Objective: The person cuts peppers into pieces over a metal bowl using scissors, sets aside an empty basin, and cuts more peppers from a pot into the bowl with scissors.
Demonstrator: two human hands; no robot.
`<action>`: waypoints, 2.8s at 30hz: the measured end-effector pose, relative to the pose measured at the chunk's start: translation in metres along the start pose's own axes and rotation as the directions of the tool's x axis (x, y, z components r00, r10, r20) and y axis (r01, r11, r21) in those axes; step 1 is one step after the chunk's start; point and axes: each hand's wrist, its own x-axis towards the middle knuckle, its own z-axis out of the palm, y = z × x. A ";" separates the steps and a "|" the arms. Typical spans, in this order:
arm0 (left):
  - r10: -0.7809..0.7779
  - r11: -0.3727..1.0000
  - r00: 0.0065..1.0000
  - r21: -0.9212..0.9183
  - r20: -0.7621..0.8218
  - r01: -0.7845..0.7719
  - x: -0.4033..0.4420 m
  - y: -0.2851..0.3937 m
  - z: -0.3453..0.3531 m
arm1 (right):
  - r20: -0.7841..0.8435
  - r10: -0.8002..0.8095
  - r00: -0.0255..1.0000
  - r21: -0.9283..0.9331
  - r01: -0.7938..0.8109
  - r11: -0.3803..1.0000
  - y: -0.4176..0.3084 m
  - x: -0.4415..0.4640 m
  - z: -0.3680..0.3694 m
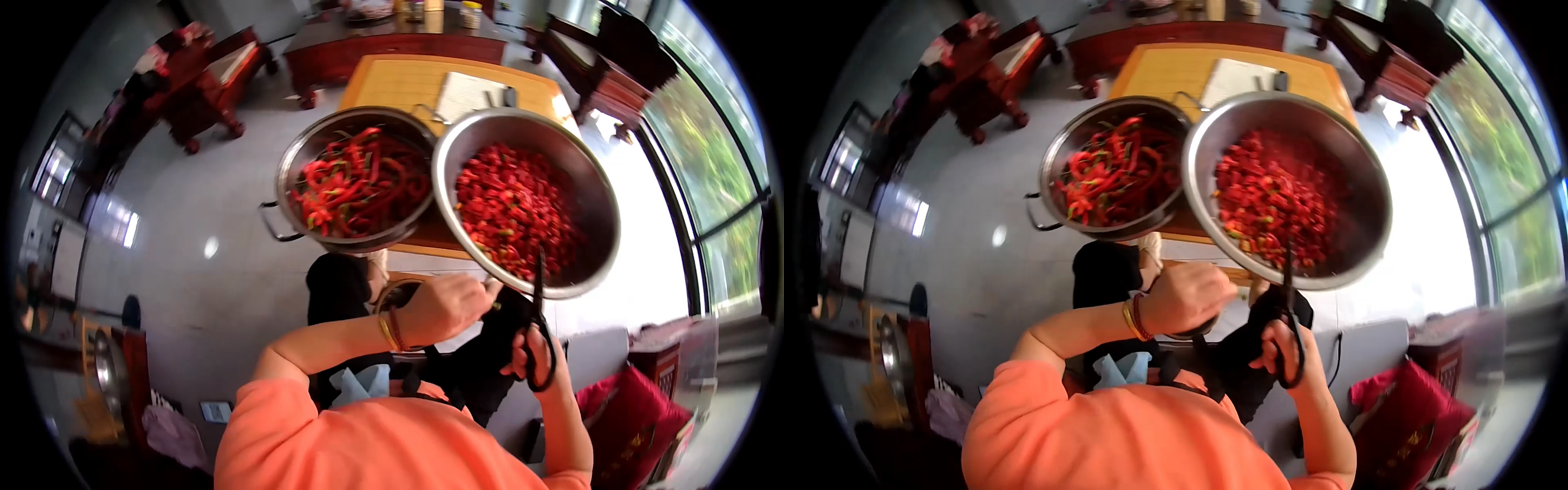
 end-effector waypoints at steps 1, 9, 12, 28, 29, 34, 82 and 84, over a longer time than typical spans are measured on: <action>-0.017 1.000 0.999 0.019 0.028 0.016 -0.015 -0.003 0.000 | 0.010 -0.028 1.000 0.009 0.028 1.000 0.004 0.001 -0.004; -0.129 0.989 0.980 0.091 0.149 0.116 -0.077 -0.030 -0.002 | -0.012 -0.143 0.990 -0.009 0.143 0.990 0.009 0.008 -0.005; -0.184 0.983 0.981 0.039 0.069 0.182 -0.039 -0.044 -0.051 | -0.013 -0.141 0.990 -0.003 0.141 0.990 0.008 0.005 -0.003; -0.624 0.659 0.780 0.567 0.046 0.494 0.014 -0.169 -0.074 | -0.036 -0.178 0.983 0.079 0.180 0.980 0.007 -0.010 -0.016; -0.586 0.703 0.810 0.492 -0.010 0.514 0.014 -0.172 -0.082 | -0.032 -0.183 0.983 0.082 0.185 0.979 0.007 -0.010 -0.017; -0.544 0.668 0.820 0.500 -0.179 0.552 0.017 -0.161 -0.114 | 0.005 -0.151 0.989 0.076 0.150 0.986 0.008 -0.009 -0.015; -0.470 0.851 0.882 -0.257 0.016 0.458 0.064 -0.043 -0.088 | -0.008 -0.186 0.983 -0.397 0.168 0.902 0.013 0.003 -0.013; -0.377 0.903 0.924 -0.200 0.059 0.381 0.070 -0.031 -0.083 | -0.073 -0.166 0.983 -0.476 0.112 0.872 0.007 -0.003 -0.020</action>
